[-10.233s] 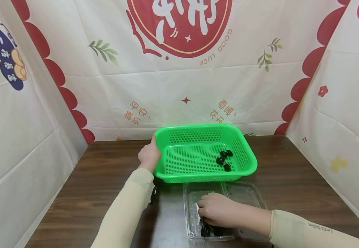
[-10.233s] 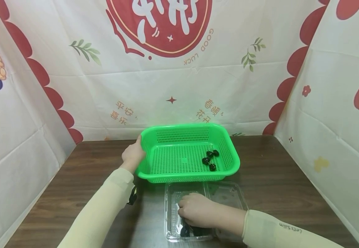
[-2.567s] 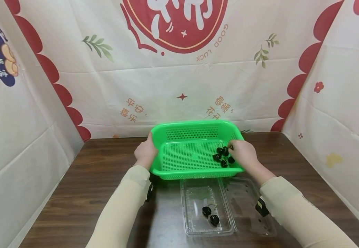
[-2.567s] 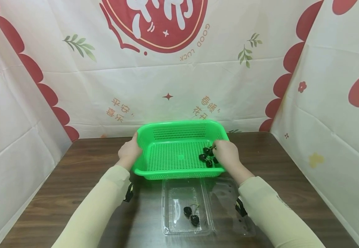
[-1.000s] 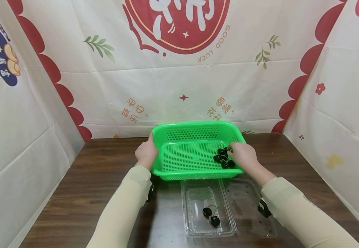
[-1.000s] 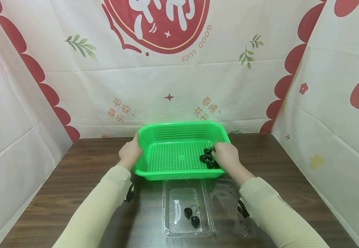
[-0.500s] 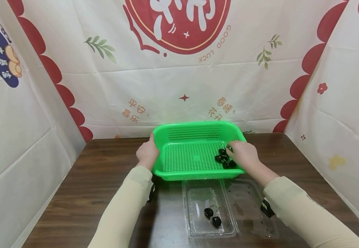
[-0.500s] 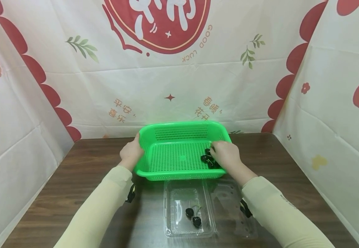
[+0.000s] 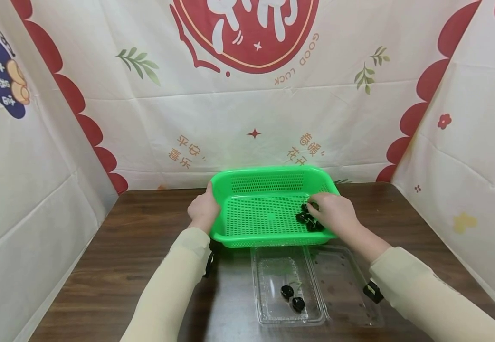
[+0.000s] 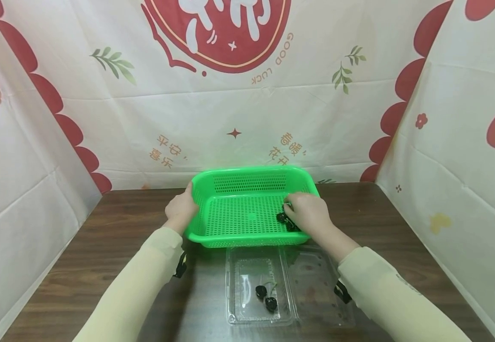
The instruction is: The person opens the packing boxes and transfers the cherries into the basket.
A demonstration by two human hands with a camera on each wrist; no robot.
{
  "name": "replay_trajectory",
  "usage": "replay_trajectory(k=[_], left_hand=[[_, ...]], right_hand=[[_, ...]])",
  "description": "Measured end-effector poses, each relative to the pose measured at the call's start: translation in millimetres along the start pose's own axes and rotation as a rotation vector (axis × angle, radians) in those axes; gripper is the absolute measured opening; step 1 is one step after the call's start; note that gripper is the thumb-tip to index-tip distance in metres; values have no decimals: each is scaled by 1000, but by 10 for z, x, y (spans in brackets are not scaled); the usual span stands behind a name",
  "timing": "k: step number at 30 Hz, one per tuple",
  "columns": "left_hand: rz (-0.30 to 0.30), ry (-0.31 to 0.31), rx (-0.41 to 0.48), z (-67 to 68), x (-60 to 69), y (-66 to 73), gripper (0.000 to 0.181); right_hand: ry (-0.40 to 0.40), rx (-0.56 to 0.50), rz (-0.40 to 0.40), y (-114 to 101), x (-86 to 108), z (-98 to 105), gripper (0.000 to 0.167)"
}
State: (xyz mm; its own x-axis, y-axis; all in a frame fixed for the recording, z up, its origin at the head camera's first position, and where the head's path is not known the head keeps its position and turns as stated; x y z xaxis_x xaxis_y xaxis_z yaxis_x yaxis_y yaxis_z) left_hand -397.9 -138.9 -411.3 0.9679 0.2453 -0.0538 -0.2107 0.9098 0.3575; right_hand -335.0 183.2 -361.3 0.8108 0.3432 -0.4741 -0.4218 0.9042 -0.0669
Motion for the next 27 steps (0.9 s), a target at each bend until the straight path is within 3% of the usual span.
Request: replay_trajectory(k=[8,20,27], left_hand=[[-3,4,-2,10,5,-2,78],[0,-2,-7,17,7,2,76],[11,-4,-9,14,8,3,77]], right_hand=[[29,-38,63,-185,47,112,9],[76,-35,217,-539,179,315,4],[145,-50,341,-771,287,459,4]])
Point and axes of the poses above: each hand's wrist, its own x-axis away from the middle knuckle, its own z-axis out of the back of the hand, y = z × x, the point moved 7 cm from there along -x, towards the middle knuckle, and after that the axes turned 4 degrees about y, right-handed, at the moved point
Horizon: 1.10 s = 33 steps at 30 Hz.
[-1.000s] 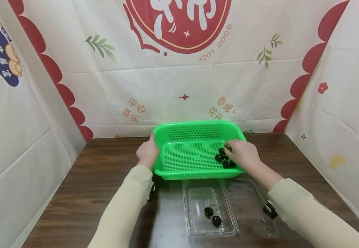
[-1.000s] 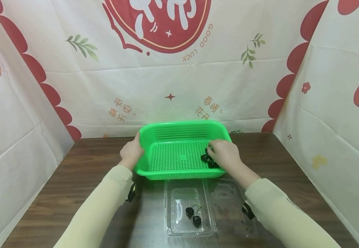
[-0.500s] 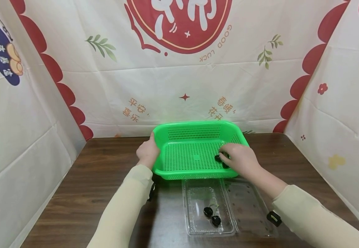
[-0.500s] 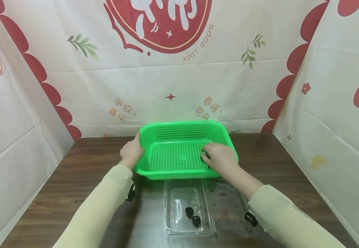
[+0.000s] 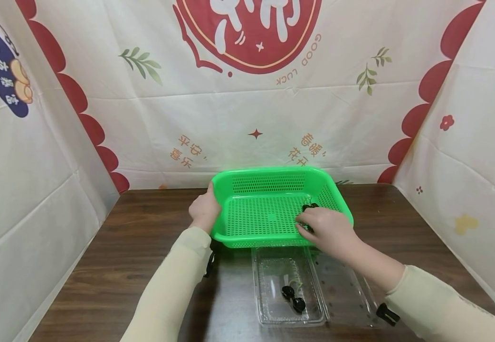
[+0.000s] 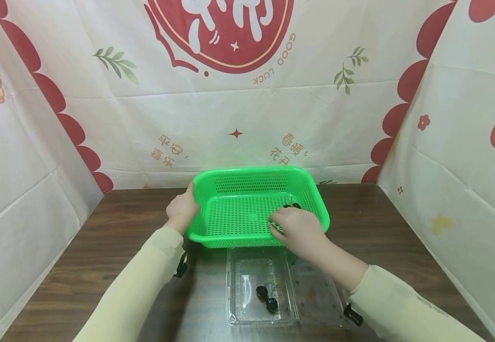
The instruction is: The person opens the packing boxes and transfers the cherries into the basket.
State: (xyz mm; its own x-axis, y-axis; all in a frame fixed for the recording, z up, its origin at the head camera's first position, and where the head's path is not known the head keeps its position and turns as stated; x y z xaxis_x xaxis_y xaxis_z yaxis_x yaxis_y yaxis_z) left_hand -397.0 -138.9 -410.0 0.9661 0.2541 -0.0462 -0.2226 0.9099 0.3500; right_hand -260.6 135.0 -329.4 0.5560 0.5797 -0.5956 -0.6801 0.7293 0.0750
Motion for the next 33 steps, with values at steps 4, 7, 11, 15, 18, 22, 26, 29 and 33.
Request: replay_trajectory(k=[4,7,11,15,18,22,26,29,33], left_hand=[[4,-6,1,-17,-16,-6,77],[5,-14,2,-38,-41,-16,77],[5,-19,7,-54,-63,-27,78],[3,-21,12,-50,-58,-22,79],[2,-20,17,-48,-50,-19,79],[1,-15,18,-53,-53,-20,79],[-1,-12,17,-47,-50,-16,78],[0,-7,16,-29,-37,-11,77],[-1,-6,9,-15,-18,-7,76]], right_hand=[[30,-11,51,-123,18,46,4],[39,-13,70,-184,42,59,5],[52,-21,113,-256,78,58,7],[47,-36,163,-337,115,40,9],[12,-47,184,-393,150,10,9],[-38,-56,209,-445,204,-49,11],[-49,-55,247,-492,252,-101,13],[-48,-51,275,-529,286,-138,16],[-81,-45,291,-566,338,-204,19]])
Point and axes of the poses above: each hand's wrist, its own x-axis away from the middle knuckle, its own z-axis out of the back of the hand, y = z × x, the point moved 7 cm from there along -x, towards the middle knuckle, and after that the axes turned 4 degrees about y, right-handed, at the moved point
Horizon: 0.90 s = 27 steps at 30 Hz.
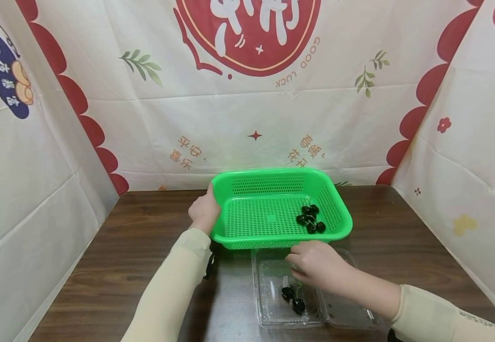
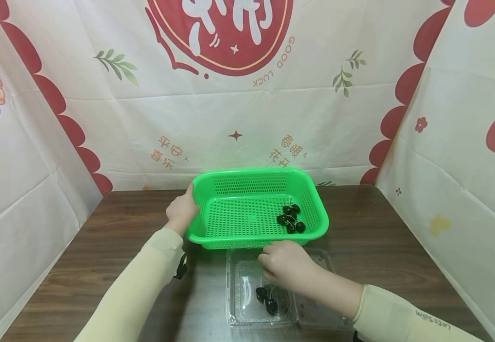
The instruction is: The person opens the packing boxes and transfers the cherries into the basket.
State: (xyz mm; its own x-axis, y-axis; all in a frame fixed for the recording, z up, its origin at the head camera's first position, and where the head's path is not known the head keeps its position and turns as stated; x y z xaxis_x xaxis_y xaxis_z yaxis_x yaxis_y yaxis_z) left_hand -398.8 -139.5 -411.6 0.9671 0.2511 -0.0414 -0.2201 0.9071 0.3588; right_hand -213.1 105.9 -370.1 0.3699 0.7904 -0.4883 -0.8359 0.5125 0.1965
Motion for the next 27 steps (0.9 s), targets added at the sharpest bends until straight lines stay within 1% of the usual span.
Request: replay_trajectory(k=[8,14,19,23,27], left_hand=[[-10,13,-11,3,21,-10,76],[-11,5,-9,-12,10,-15,76],[-9,9,-8,-7,8,-15,76],[-10,10,-2,5,20,-14,78],[-11,8,2,12,22,-10,78]], right_hand=[[-130,23,19,-81,56,-125,23],[-205,37,42,-109,104,-202,20],[-280,45,31,-119,130,-264,13],[-338,28,13,-122,159,-320,14],[-382,21,12,-146,184,-366,15]])
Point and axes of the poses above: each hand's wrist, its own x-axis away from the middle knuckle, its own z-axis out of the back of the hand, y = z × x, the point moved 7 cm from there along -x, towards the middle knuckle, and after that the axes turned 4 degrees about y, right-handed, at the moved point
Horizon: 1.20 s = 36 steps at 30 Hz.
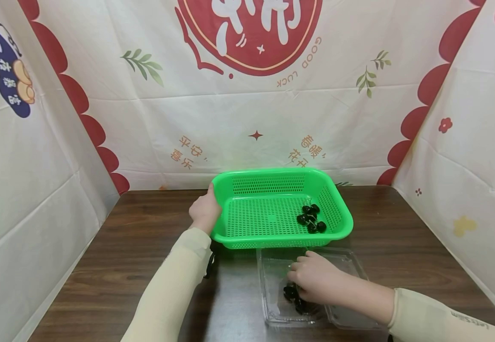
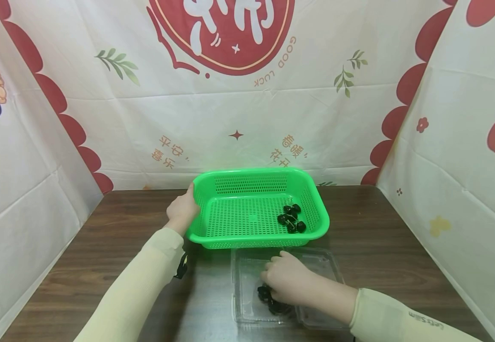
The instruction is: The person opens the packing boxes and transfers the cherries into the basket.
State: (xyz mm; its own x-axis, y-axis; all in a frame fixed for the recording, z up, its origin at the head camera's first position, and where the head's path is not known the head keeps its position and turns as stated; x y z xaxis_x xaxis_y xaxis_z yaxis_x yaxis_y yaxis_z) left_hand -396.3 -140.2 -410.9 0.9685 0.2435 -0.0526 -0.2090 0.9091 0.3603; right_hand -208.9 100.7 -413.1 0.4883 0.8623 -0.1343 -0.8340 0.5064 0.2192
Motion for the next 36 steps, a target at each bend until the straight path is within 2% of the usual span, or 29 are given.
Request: replay_trajectory(k=[6,11,25,36], left_hand=[[0,2,-3,-10,-24,5,77],[4,-7,-3,-16,-48,5,77],[4,-10,-10,34,11,27,76],[1,-4,-9,29,20,21,76]], right_hand=[[-46,-2,19,-48,3,-38,16],[-41,9,20,-67,-10,-30,17],[67,70,47,-51,-32,-111,25],[82,82,43,-37,-54,-105,23]])
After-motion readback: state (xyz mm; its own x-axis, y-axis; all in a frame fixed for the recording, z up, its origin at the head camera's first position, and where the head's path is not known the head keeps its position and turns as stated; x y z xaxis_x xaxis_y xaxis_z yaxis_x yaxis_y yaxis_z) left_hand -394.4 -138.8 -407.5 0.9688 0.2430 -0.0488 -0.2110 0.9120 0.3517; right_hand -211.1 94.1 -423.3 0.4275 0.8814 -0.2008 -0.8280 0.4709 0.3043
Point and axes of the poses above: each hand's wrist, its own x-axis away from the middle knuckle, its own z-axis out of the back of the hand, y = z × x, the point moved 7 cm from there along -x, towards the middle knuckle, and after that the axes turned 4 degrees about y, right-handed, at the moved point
